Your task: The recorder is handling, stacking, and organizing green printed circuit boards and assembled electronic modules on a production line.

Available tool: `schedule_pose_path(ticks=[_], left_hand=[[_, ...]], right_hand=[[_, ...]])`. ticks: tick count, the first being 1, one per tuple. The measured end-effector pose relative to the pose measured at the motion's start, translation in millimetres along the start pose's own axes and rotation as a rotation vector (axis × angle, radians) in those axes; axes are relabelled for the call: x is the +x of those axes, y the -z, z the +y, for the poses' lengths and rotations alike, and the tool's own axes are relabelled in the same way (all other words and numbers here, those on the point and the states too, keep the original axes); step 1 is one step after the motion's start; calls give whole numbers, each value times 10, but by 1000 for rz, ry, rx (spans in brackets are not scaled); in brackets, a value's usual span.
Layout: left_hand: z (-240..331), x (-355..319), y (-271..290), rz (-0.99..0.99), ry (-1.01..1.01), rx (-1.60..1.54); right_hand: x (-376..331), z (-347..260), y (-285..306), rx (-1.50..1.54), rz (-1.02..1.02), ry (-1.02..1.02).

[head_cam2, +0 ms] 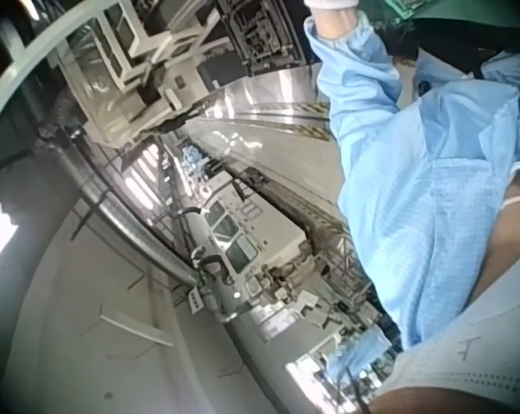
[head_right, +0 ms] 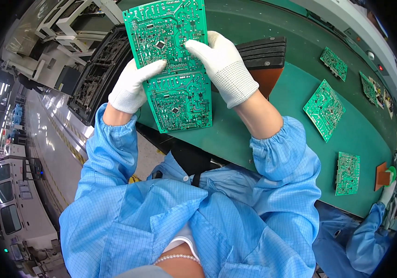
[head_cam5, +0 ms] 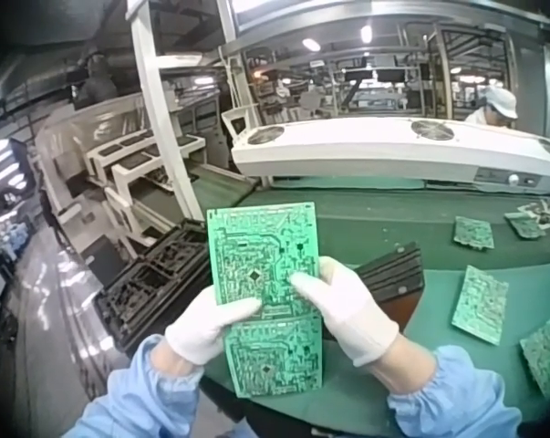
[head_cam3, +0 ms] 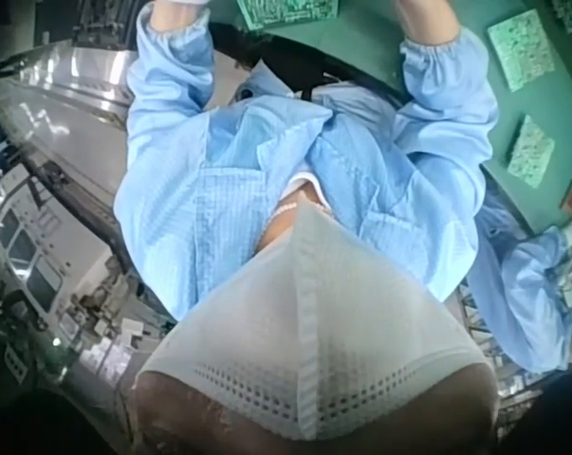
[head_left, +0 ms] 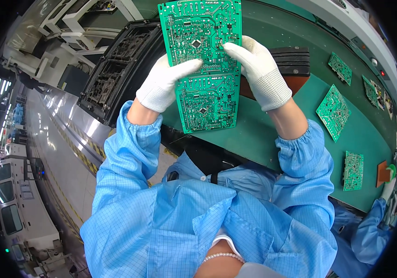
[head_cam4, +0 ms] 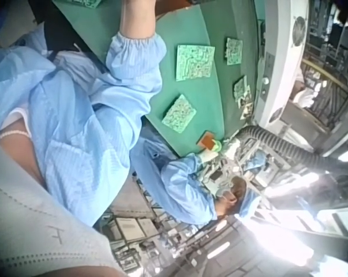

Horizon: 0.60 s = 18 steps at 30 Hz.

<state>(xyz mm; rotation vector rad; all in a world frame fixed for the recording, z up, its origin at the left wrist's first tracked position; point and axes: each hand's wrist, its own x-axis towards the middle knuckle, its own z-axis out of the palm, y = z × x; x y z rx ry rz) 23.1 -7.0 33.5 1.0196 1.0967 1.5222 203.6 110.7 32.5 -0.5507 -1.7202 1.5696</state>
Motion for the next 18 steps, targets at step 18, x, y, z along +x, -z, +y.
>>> schedule_pose_path(ticks=[18], left_hand=[[129, 15, -85, 2, 5, 133]], right_hand=[[-273, -583, 575, 205, 276, 387]])
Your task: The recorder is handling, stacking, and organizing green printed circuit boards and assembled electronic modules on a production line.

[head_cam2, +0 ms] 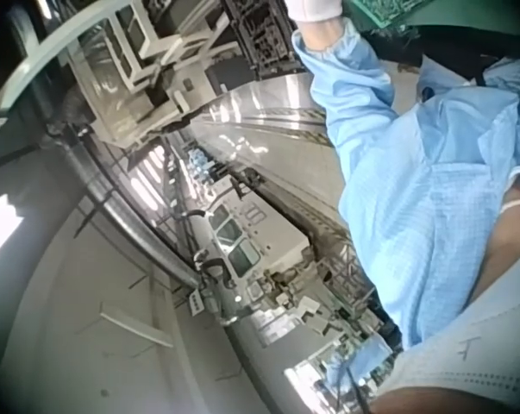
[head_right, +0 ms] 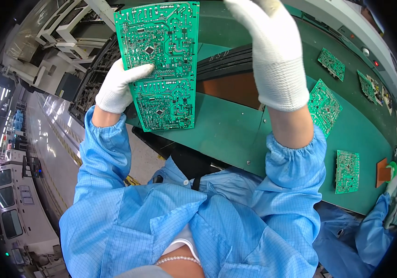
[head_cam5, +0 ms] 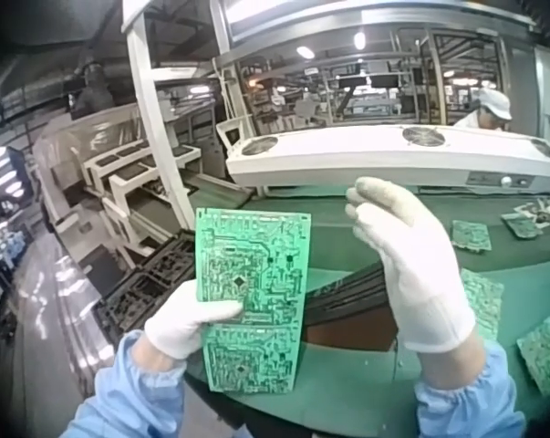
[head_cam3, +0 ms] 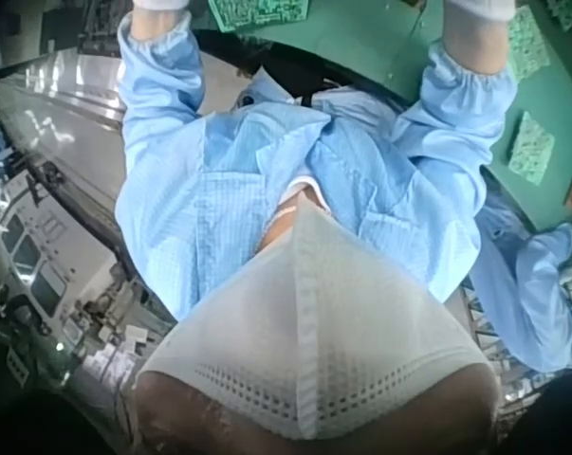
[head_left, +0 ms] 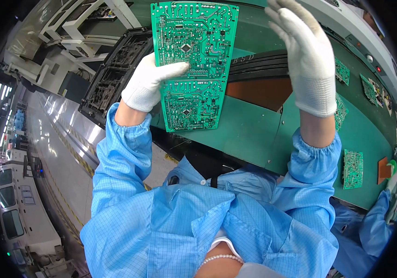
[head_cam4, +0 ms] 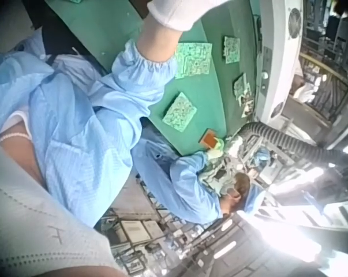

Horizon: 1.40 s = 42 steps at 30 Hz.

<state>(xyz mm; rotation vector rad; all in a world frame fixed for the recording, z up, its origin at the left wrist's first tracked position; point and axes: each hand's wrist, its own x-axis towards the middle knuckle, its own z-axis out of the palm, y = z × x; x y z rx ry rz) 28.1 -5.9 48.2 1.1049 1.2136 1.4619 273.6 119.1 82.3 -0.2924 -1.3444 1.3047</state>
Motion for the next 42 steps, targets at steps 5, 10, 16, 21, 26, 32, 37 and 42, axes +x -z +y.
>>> schedule_pose_path(ticks=[5, 10, 16, 21, 26, 32, 37, 42], left_hand=[[85, 41, -50, -21, 16, 36], [201, 116, -39, -48, 27, 112], [362, 160, -62, -61, 60, 212], [410, 218, -113, -65, 53, 340], [433, 255, -146, -75, -55, 557], [490, 654, -263, -209, -206, 893], [387, 900, -259, -287, -139, 841], [454, 1056, -276, -317, -135, 838]], right_hand=[[25, -292, 63, 6, 63, 33], [82, -372, 104, 5, 91, 96], [114, -464, 75, -50, 87, 74], [99, -491, 152, -71, 101, 79], [-96, -459, 149, -70, 96, 150], [31, -533, 174, -6, 108, 230], [28, -532, 141, -20, 75, 262], [100, -521, 123, -20, 83, 234]])
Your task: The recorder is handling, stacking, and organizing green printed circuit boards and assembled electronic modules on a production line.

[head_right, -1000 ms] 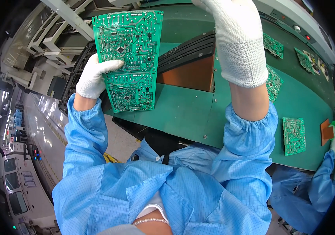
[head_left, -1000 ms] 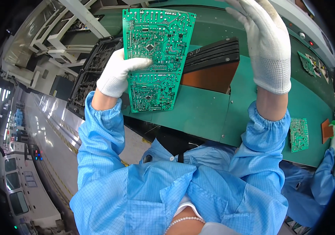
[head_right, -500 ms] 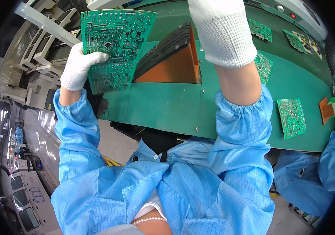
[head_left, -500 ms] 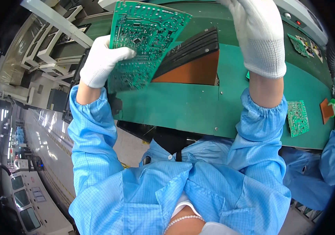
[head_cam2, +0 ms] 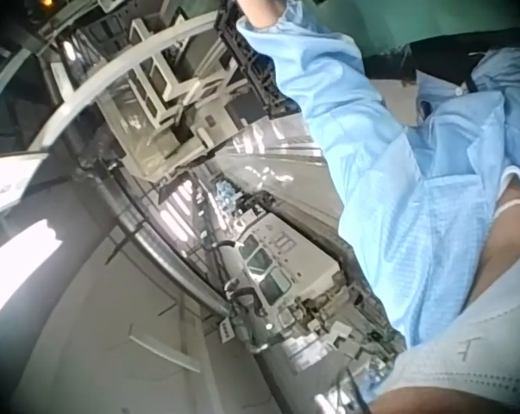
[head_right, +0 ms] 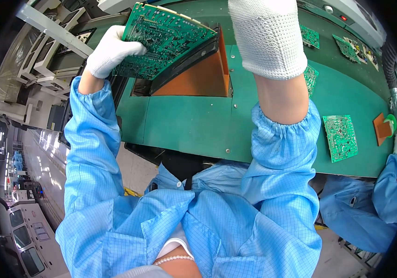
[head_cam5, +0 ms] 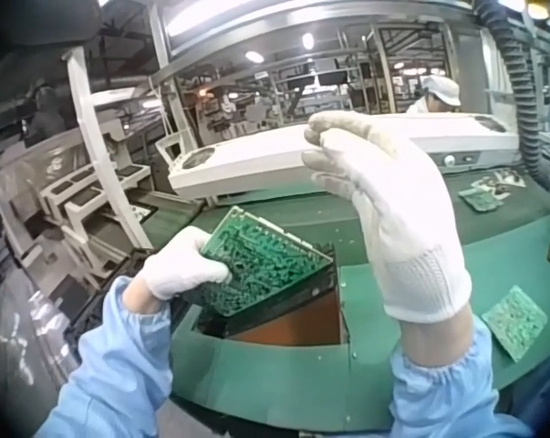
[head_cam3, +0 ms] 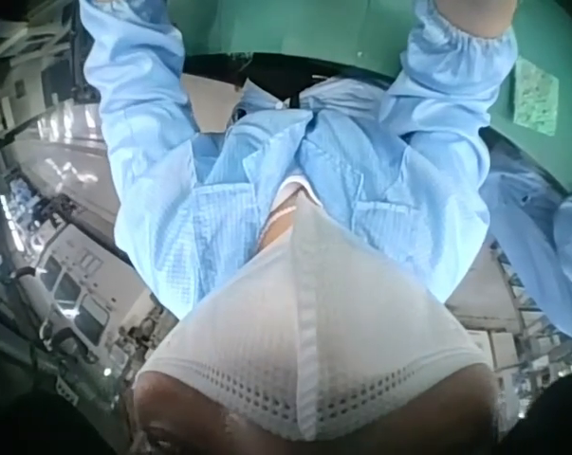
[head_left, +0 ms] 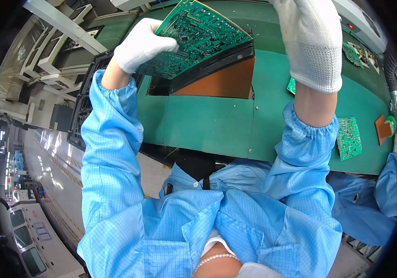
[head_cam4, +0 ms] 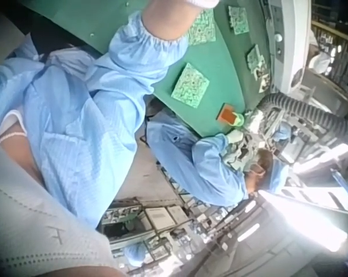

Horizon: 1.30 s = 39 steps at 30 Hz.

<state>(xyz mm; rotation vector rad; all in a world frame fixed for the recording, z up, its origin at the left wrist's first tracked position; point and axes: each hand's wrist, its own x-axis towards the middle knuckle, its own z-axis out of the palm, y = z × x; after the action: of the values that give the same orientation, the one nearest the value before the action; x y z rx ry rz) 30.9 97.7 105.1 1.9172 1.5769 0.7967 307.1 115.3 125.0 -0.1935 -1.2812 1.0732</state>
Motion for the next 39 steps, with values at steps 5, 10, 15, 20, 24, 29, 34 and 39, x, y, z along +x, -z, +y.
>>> schedule_pose_path(ticks=[5, 10, 15, 20, 24, 29, 34, 39], left_hand=[[62, 11, 21, -30, -12, 10], [27, -23, -28, 6, -27, -9], [93, -306, -292, 197, 6, 88], [120, -600, -803, 614, -405, 421], [-12, -1009, -969, 579, -542, 488], [261, -1321, -313, 785, -33, -184], [-84, -1464, 410, 944, -280, -363], [-229, -1201, 225, 1081, -404, -994]], right_hand=[[32, 36, -6, -10, 2, -14], [29, 74, -26, 2, -12, 5], [19, 70, 5, 4, -8, -14], [34, 6, 52, -20, 0, 7], [53, 12, 71, -75, -14, 66], [10, 39, 62, -131, -67, 59], [-63, 125, -374, -650, -370, 39], [-45, 235, -683, -368, -738, -364]])
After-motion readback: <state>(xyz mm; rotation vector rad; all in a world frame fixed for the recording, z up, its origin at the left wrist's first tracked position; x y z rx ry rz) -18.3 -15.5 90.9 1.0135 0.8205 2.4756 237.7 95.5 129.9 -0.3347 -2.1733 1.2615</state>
